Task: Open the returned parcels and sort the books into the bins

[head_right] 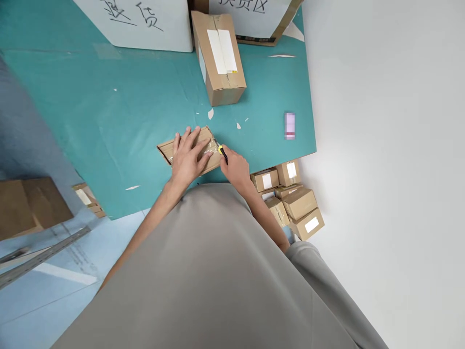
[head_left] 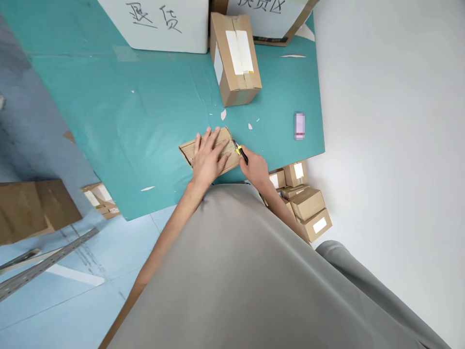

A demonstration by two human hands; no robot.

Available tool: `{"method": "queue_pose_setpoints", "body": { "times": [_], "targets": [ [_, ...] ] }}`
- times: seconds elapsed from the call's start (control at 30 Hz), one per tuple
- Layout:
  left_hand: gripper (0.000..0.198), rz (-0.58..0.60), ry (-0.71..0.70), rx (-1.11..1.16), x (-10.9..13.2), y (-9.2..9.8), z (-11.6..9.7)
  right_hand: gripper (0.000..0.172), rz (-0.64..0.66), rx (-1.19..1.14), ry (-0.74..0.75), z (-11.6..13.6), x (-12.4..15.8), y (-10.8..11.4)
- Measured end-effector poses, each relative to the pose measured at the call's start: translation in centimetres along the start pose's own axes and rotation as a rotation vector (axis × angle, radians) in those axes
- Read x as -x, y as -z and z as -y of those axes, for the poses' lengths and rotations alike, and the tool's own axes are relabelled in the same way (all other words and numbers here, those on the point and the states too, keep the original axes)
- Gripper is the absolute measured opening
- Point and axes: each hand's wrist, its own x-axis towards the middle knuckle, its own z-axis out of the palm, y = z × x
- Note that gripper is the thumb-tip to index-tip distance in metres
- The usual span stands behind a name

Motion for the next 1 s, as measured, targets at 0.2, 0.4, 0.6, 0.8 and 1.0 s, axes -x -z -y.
{"method": "queue_pose_setpoints", "body": {
  "times": [0.2, 0.4, 0.6, 0.8, 1.0],
  "targets": [
    [0.052, 0.011, 0.016, -0.017, 0.2, -0.2, -0.3, 0.061, 0.056, 0.152, -0.089, 2.4, -0.1, 1.5],
    [0.051, -0.017, 0.031, -0.019, 0.2, -0.2, 0.0, 0.044, 0.182, 0.232, -0.176, -0.3, 1.4, -0.4],
    [0.055, -0.019, 0.071, 0.050, 0.3, 0.3, -0.1, 0.040, 0.320, 0.233, -0.396, -6.9, 6.6, -3.2],
    [0.058, 0.003, 0.095, -0.010, 0.3, 0.0, -0.4, 0.055, 0.041, -0.006, -0.100, -6.3, 4.0, -1.1],
    [0.059, 0.024, 0.097, -0.045, 0.4, 0.3, -0.2, 0.058, 0.015, -0.047, 0.044, -1.1, 0.3, 0.5]
  ]
}}
